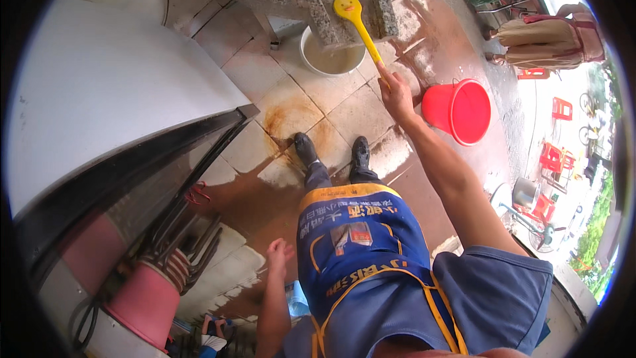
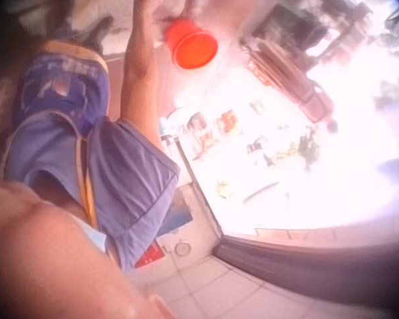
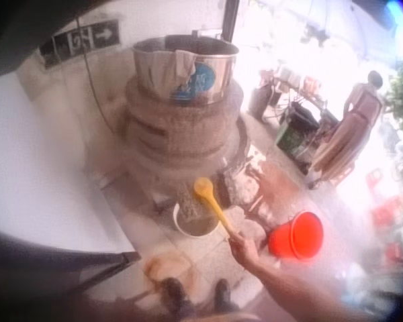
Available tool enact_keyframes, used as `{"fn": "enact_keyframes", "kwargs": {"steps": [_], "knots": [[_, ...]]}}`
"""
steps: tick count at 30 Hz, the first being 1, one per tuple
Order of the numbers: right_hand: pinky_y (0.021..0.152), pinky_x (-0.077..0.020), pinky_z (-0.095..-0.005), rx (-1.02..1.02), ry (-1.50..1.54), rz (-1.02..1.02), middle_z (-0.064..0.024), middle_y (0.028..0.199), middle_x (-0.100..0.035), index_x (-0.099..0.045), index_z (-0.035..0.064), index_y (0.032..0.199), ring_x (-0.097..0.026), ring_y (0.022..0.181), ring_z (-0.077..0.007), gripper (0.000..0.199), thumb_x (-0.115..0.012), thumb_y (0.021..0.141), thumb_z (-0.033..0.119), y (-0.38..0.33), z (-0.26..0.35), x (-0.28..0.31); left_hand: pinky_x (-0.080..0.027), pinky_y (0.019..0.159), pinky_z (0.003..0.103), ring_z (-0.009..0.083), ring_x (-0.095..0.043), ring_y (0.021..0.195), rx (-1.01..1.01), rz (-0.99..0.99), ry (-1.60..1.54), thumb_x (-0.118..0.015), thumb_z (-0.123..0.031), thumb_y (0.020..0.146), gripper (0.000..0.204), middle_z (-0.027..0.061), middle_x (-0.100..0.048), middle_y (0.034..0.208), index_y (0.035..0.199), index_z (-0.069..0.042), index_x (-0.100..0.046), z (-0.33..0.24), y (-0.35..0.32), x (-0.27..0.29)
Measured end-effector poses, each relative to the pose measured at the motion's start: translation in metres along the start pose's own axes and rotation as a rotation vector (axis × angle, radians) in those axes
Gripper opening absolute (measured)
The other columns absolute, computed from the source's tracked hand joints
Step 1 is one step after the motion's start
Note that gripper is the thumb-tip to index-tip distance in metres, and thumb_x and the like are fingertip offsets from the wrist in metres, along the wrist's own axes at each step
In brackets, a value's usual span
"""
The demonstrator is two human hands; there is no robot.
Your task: The person operates a stone mill at a street food stall, adding grain from a plastic bag into the mill and using a yellow scoop to guide the flow. They collect the ground product into a metal bowl and wipe the mill with a cloth.
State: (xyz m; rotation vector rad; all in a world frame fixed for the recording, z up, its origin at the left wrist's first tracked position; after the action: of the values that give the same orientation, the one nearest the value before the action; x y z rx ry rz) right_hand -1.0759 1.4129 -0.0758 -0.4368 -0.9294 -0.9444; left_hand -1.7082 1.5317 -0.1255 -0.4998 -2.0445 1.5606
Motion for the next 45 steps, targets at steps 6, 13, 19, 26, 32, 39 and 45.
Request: {"fn": "enact_keyframes", "kwargs": {"steps": [6, 13, 19, 26, 32, 39, 45], "knots": [[0.067, -0.0495, -0.0457, -0.034, 0.09, -0.035, -0.0174, 0.082, -0.057, -0.058, 0.0199, 0.138, -0.06, 0.073, -0.0365, 0.05, -0.062, 0.09, 0.006, 0.003, 0.016, 0.005, -0.06, 0.075, 0.037, 0.0222, -0.066, 0.094, 0.009, 0.005, -0.007, -0.061, -0.016, 0.096, 0.033, 0.0088, -0.061, 0.11, 0.126, -0.005, -0.054, 0.009, 0.006, 0.001], [0.069, -0.0488, -0.0466, -0.054, 0.124, -0.037, -0.0184, 0.081, -0.056, -0.057, 0.0199, 0.139, -0.059, 0.074, -0.0379, 0.052, -0.063, 0.089, 0.005, -0.025, 0.009, 0.016, -0.059, 0.077, 0.037, 0.0223, -0.066, 0.095, 0.001, -0.005, -0.033, -0.062, -0.017, 0.096, 0.033, 0.0086, -0.062, 0.108, 0.126, -0.005, -0.054, 0.005, -0.005, 0.003], [0.072, -0.0497, -0.0496, -0.054, 0.031, 0.036, -0.0212, 0.085, -0.06, -0.056, 0.0218, 0.14, -0.062, 0.079, -0.0409, 0.053, -0.062, 0.089, 0.007, -0.011, -0.009, -0.004, -0.059, 0.078, 0.038, 0.0232, -0.066, 0.097, -0.009, 0.015, -0.013, -0.061, -0.018, 0.097, 0.033, 0.0096, -0.061, 0.111, 0.126, -0.005, -0.054, 0.011, 0.006, 0.005], [0.072, -0.05, -0.0482, -0.018, 0.083, -0.016, -0.02, 0.085, -0.059, -0.056, 0.0219, 0.139, -0.062, 0.077, -0.0397, 0.051, -0.062, 0.09, 0.009, 0.007, 0.029, 0.019, -0.059, 0.078, 0.037, 0.0233, -0.066, 0.097, -0.043, 0.015, -0.026, -0.062, -0.018, 0.097, 0.033, 0.0102, -0.061, 0.112, 0.126, -0.005, -0.054, -0.002, -0.004, -0.006], [0.069, -0.0489, -0.047, -0.052, 0.077, -0.001, -0.0175, 0.083, -0.058, -0.056, 0.0239, 0.14, -0.06, 0.074, -0.0377, 0.052, -0.062, 0.091, 0.006, -0.021, 0.018, 0.031, -0.059, 0.077, 0.038, 0.0237, -0.066, 0.096, -0.035, 0.029, -0.006, -0.06, -0.018, 0.098, 0.032, 0.0102, -0.06, 0.114, 0.127, -0.006, -0.054, 0.013, 0.005, 0.001], [0.07, -0.0482, -0.0441, -0.048, 0.077, -0.039, -0.0194, 0.086, -0.058, -0.054, 0.0188, 0.142, -0.059, 0.076, -0.0372, 0.054, -0.063, 0.09, 0.003, -0.011, 0.024, 0.026, -0.059, 0.077, 0.038, 0.024, -0.066, 0.096, -0.024, -0.006, -0.029, -0.058, -0.019, 0.099, 0.031, 0.01, -0.061, 0.112, 0.126, -0.005, -0.054, 0.001, -0.005, 0.005], [0.07, -0.0466, -0.0457, -0.044, 0.036, -0.024, -0.0174, 0.083, -0.054, -0.055, 0.0213, 0.141, -0.057, 0.076, -0.0358, 0.053, -0.062, 0.092, 0.006, 0.0, 0.014, 0.012, -0.06, 0.078, 0.038, 0.024, -0.065, 0.098, -0.036, 0.006, -0.053, -0.058, -0.017, 0.098, 0.032, 0.0105, -0.06, 0.114, 0.128, -0.005, -0.054, -0.001, -0.004, 0.01]]}}
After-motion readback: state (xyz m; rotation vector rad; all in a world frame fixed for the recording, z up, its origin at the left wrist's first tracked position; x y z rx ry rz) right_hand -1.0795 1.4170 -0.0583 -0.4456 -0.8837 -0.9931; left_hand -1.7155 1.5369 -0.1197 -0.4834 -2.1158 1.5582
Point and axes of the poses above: each hand's wrist, its own y-axis towards the middle knuckle, its own x-axis out of the back of the hand, z = x × y, the point moved 7 cm from there along y, towards the middle knuckle
